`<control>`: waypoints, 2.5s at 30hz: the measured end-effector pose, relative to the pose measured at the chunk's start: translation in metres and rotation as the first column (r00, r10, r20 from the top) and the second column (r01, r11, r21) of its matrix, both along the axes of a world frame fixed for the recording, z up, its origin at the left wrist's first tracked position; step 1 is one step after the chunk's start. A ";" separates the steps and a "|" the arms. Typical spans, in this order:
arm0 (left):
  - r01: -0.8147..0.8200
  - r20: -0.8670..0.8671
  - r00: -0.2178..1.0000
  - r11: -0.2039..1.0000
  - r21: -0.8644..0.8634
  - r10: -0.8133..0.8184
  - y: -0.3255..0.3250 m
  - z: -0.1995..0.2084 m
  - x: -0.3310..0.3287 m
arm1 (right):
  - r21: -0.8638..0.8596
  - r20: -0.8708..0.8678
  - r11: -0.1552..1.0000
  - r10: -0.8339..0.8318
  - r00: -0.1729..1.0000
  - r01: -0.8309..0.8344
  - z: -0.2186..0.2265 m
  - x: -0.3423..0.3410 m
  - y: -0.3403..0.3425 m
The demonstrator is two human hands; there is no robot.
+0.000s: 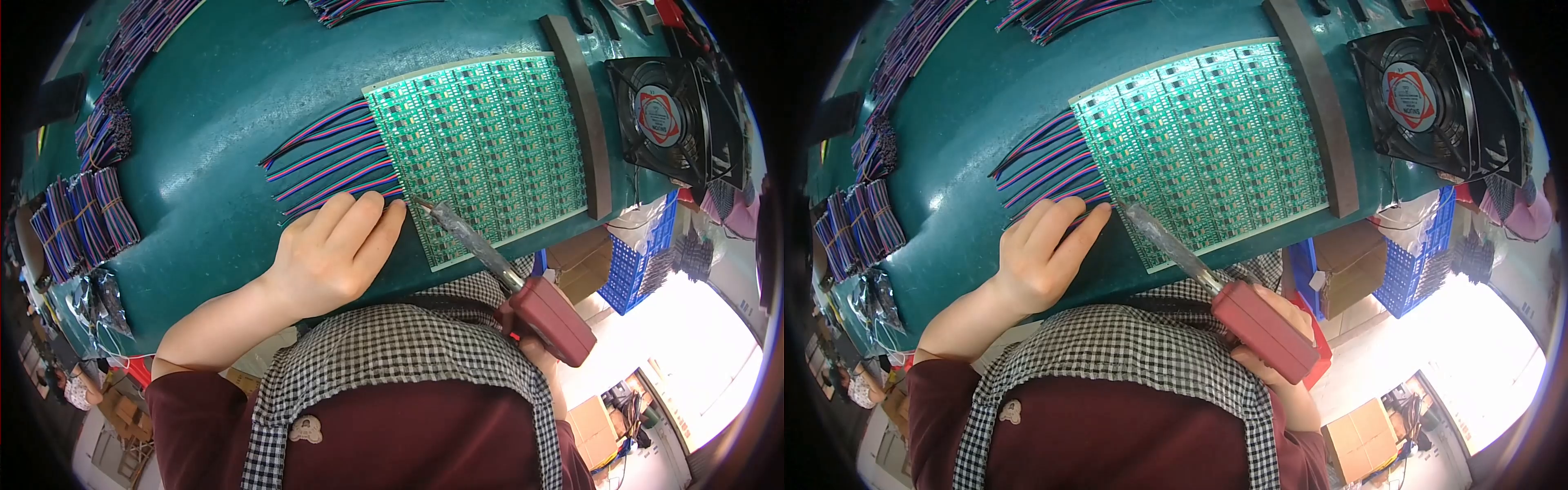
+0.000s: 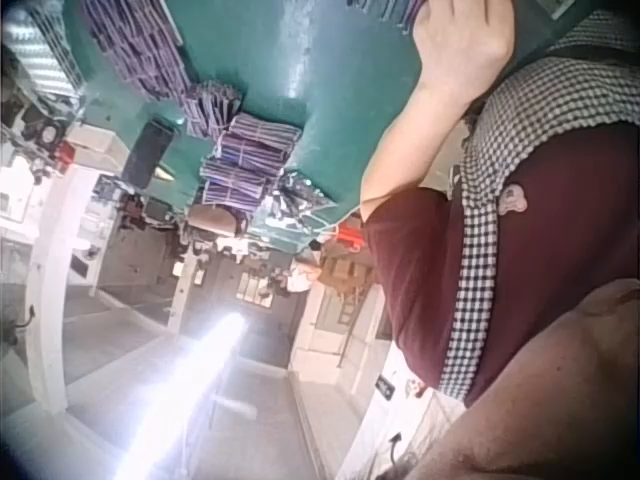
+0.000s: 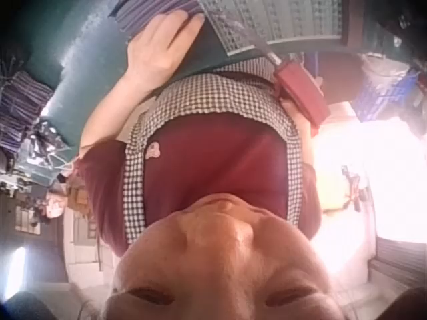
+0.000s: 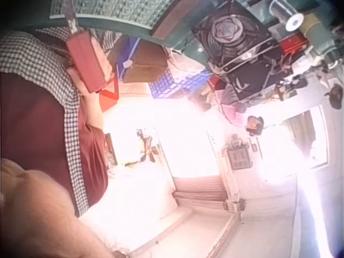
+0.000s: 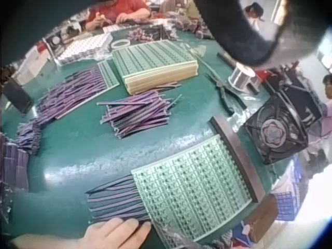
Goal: The person solders multiple colored wires onto a printed circuit board using a soldering iron.
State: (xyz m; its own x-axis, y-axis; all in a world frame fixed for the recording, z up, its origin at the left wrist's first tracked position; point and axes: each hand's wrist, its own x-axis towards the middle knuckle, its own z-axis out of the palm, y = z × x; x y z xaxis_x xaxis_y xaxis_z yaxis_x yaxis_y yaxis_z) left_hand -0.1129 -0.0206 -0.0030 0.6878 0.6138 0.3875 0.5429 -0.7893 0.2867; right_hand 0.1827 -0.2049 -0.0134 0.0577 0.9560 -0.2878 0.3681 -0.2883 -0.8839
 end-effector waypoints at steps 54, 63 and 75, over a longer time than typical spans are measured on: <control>0.075 -0.036 0.997 0.986 0.146 -0.070 0.003 -0.003 0.000 | -0.135 -0.330 0.975 -0.214 0.920 0.178 0.020 -0.022 0.019; 0.077 -0.105 0.992 0.988 0.131 -0.064 0.001 0.007 0.002 | -0.063 -0.541 0.934 -0.329 0.774 0.353 0.030 -0.031 0.033; -0.131 0.030 0.991 0.965 0.225 0.128 0.159 0.031 0.042 | 0.123 -0.487 0.858 -0.385 0.784 0.498 0.021 -0.020 0.035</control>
